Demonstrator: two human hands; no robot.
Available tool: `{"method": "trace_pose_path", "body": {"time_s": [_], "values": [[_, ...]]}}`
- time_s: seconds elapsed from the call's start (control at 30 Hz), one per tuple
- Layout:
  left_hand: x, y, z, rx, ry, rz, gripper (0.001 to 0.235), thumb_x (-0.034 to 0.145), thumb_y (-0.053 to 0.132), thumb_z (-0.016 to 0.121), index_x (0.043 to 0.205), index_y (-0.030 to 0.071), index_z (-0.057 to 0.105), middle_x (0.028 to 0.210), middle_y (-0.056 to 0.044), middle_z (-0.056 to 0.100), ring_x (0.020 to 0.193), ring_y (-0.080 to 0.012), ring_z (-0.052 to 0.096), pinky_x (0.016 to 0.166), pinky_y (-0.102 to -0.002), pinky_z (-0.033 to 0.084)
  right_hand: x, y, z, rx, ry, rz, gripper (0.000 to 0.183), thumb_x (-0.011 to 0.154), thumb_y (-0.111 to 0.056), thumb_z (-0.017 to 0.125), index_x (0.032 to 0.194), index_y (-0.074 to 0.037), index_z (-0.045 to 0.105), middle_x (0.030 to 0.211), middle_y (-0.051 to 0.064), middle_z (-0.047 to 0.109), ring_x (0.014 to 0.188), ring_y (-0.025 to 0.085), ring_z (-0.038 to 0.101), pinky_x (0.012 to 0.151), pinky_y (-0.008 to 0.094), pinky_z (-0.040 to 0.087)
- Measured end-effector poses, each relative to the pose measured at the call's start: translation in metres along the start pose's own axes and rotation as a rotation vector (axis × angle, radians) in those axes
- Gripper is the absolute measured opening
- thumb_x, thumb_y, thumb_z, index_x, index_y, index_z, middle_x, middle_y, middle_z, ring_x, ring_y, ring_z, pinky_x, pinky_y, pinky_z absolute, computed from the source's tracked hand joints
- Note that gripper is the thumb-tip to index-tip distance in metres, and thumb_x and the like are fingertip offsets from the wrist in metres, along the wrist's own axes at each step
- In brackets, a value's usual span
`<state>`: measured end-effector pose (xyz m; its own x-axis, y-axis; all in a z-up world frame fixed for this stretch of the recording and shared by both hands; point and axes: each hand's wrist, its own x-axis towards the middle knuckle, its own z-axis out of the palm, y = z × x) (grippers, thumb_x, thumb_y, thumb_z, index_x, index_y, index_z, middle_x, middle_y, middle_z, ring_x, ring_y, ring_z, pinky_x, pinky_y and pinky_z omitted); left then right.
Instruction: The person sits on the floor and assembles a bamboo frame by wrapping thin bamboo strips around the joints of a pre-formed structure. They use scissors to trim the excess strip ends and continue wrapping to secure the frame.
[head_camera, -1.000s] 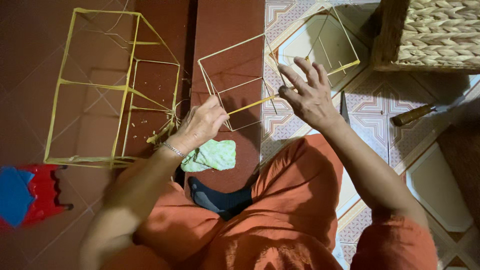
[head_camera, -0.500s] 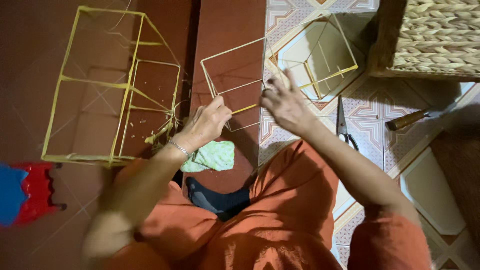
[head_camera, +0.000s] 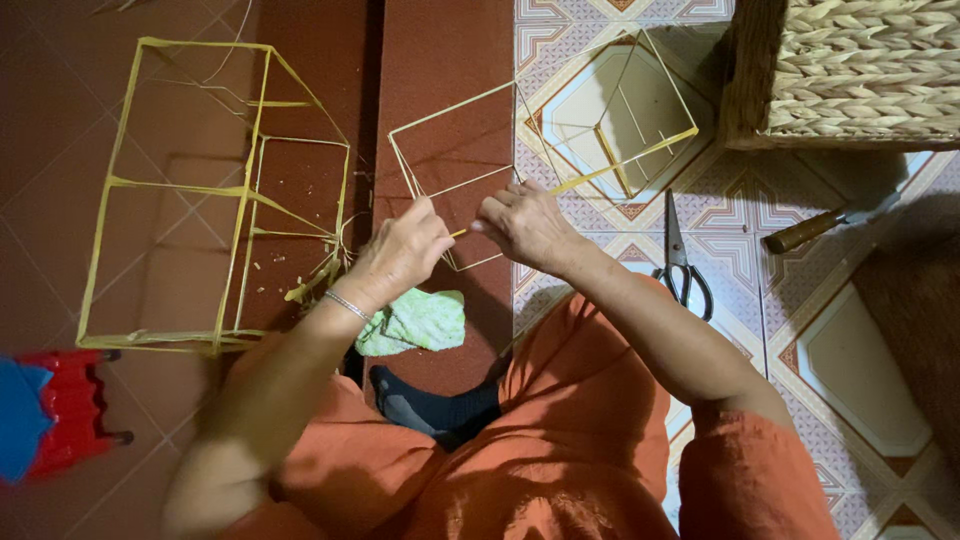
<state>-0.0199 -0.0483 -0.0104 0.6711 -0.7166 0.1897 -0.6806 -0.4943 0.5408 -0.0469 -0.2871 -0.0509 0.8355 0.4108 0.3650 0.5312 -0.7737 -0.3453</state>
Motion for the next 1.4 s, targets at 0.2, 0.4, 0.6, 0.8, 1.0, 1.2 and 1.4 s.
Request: {"method": "trace_pose_path", "body": {"time_s": [0.2, 0.4, 0.6, 0.8, 1.0, 1.2, 1.4], "values": [[-0.002, 0.005, 0.0, 0.114, 0.0, 0.057, 0.021, 0.096, 0.013, 0.068, 0.084, 0.001, 0.056, 0.099, -0.023, 0.052, 0.078, -0.0456, 0.066, 0.065, -0.056, 0.052, -0.01, 0.002, -0.016, -0.16, 0.288, -0.116, 0.025, 0.089, -0.031, 0.077, 0.087, -0.01, 0.064, 0.094, 0.011, 0.065, 0.092, 0.029, 0.057, 0.079, 0.046, 0.044], [-0.001, 0.006, -0.002, 0.055, 0.026, 0.055, 0.019, 0.095, 0.013, 0.068, 0.084, 0.002, 0.058, 0.098, -0.021, 0.054, 0.077, -0.046, 0.066, 0.065, -0.055, 0.052, -0.077, 0.052, -0.013, 0.908, 0.913, 0.824, 0.017, 0.105, -0.025, 0.066, 0.103, -0.009, 0.064, 0.098, 0.005, 0.067, 0.087, 0.023, 0.06, 0.077, 0.037, 0.051], [0.001, 0.013, -0.009, 0.091, 0.023, 0.026, 0.014, 0.096, 0.013, 0.069, 0.087, 0.003, 0.065, 0.095, -0.019, 0.054, 0.075, -0.0433, 0.066, 0.064, -0.053, 0.053, -0.103, 0.118, -0.019, 1.912, 0.923, 0.801, 0.05, 0.096, -0.036, 0.056, 0.14, -0.011, 0.056, 0.133, 0.004, 0.07, 0.118, 0.023, 0.066, 0.092, 0.04, 0.056], [0.001, 0.014, -0.01, 0.055, 0.004, -0.036, 0.014, 0.096, 0.013, 0.067, 0.087, 0.002, 0.064, 0.092, -0.015, 0.055, 0.075, -0.0373, 0.068, 0.065, -0.049, 0.055, -0.098, 0.145, 0.006, 2.056, 0.98, 0.521, 0.053, 0.098, -0.021, 0.071, 0.147, -0.013, 0.053, 0.133, 0.005, 0.066, 0.121, 0.026, 0.064, 0.107, 0.046, 0.055], [-0.002, 0.014, -0.009, 0.084, 0.02, -0.054, 0.012, 0.093, 0.013, 0.069, 0.088, 0.003, 0.065, 0.093, -0.016, 0.057, 0.077, -0.0385, 0.068, 0.064, -0.049, 0.054, -0.097, 0.152, 0.027, 1.88, 1.172, 0.607, 0.038, 0.092, -0.013, 0.079, 0.125, 0.0, 0.064, 0.105, 0.013, 0.074, 0.095, 0.025, 0.073, 0.091, 0.04, 0.063], [0.001, 0.012, -0.011, 0.052, 0.004, -0.028, 0.01, 0.093, 0.012, 0.069, 0.094, 0.004, 0.065, 0.094, -0.014, 0.056, 0.081, -0.0366, 0.069, 0.066, -0.048, 0.054, -0.09, 0.138, 0.023, 1.347, 1.26, 0.74, 0.029, 0.099, -0.015, 0.074, 0.117, 0.006, 0.066, 0.092, 0.013, 0.076, 0.075, 0.016, 0.071, 0.072, 0.028, 0.061], [0.0, 0.017, -0.012, 0.136, -0.054, -0.045, 0.008, 0.091, 0.012, 0.069, 0.095, 0.005, 0.068, 0.095, -0.015, 0.058, 0.075, -0.037, 0.068, 0.063, -0.048, 0.055, -0.081, 0.13, 0.019, 1.062, 1.279, 0.758, 0.029, 0.103, -0.013, 0.069, 0.123, 0.009, 0.065, 0.088, 0.013, 0.074, 0.073, 0.016, 0.072, 0.066, 0.027, 0.06]]}}
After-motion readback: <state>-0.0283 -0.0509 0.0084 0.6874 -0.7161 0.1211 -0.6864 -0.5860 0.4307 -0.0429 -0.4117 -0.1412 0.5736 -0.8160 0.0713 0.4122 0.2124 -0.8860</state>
